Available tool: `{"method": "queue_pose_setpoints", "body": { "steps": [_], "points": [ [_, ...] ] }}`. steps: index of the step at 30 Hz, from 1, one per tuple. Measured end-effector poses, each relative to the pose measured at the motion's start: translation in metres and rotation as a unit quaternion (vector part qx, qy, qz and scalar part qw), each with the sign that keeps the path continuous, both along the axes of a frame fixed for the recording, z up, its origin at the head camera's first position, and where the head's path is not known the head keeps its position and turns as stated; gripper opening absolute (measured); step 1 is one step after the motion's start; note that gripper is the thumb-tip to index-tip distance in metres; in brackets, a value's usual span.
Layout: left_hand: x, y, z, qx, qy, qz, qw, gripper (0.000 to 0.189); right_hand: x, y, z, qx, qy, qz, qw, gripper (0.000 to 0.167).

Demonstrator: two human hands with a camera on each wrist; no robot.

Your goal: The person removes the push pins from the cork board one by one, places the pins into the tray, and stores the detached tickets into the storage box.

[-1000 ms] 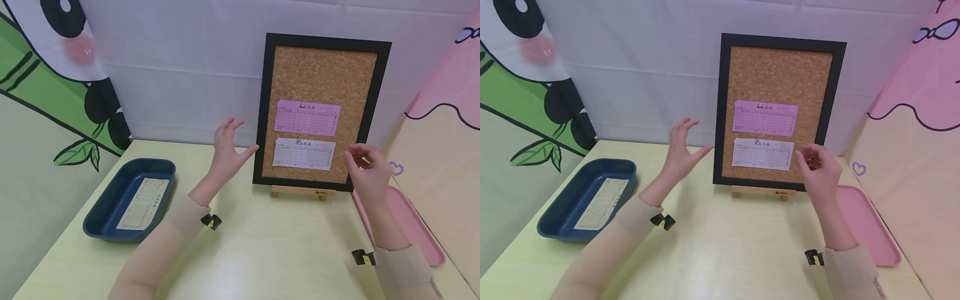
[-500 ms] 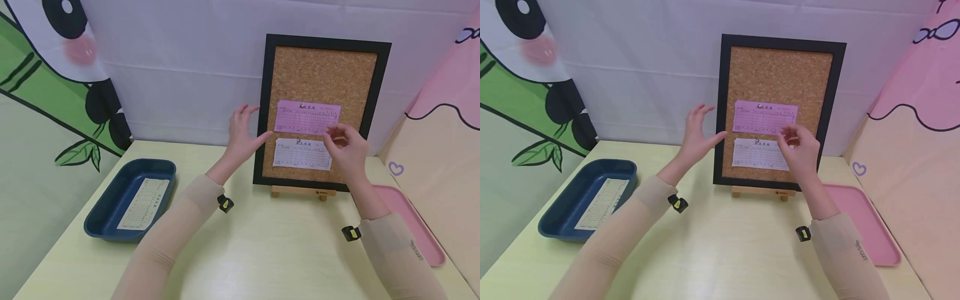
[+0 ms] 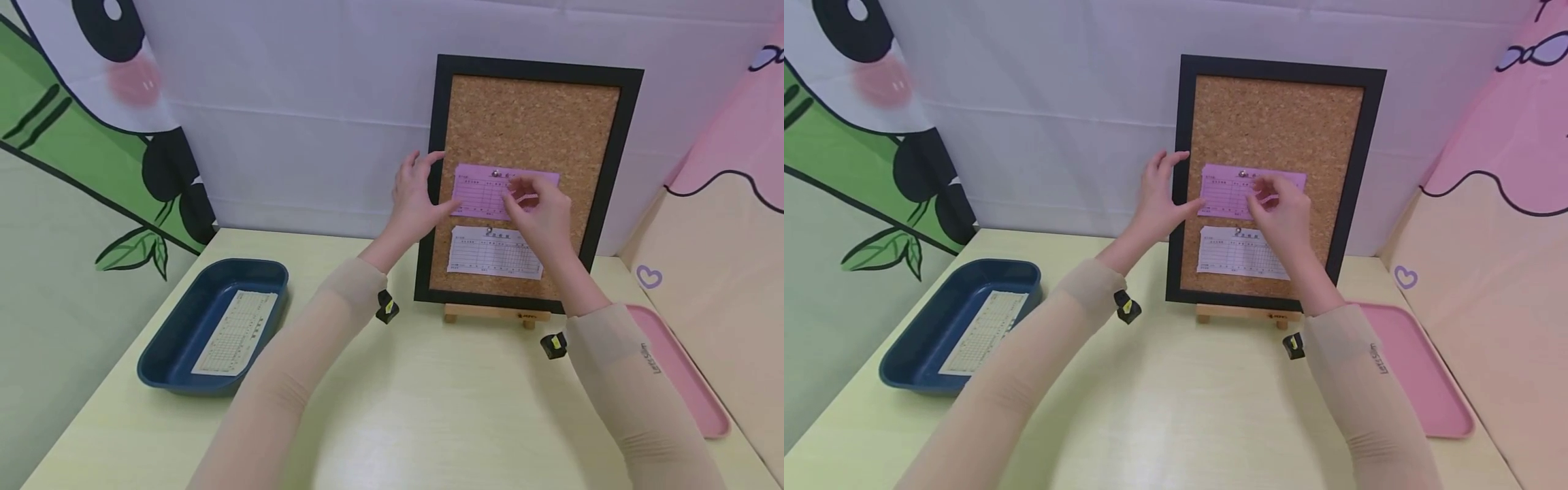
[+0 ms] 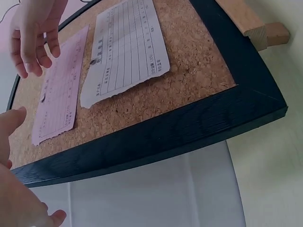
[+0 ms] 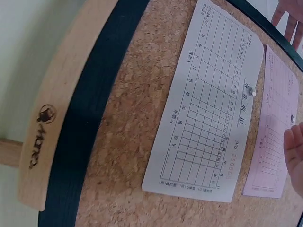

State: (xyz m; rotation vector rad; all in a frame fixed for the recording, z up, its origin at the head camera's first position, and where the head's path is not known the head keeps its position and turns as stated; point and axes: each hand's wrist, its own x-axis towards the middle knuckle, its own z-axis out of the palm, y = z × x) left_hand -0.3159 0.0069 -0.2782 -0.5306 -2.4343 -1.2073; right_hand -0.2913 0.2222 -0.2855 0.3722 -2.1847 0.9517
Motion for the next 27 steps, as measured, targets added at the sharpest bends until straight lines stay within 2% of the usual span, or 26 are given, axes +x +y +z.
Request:
{"method": "queue_pose_setpoints", "body": {
  "steps": [9,14,22,27],
  "points": [
    [-0.014,0.015,0.005,-0.024,-0.013,0.008,0.9996,0.073,-0.022,-0.008,0.004,0.003,0.023,0.005,0.9997,0.023],
    [-0.021,0.019,0.005,-0.019,-0.025,0.014,0.9994,0.066,-0.031,-0.008,0.002,-0.007,0.046,0.003,0.9989,0.022],
    [-0.024,0.023,0.007,-0.02,-0.03,0.012,0.9993,0.056,-0.037,-0.01,0.001,-0.007,0.042,-0.013,0.999,0.022],
    [-0.024,0.025,0.007,-0.041,-0.027,0.026,0.9985,0.053,-0.038,-0.011,0.0,-0.003,0.048,-0.011,0.9988,0.021]
  ]
}}
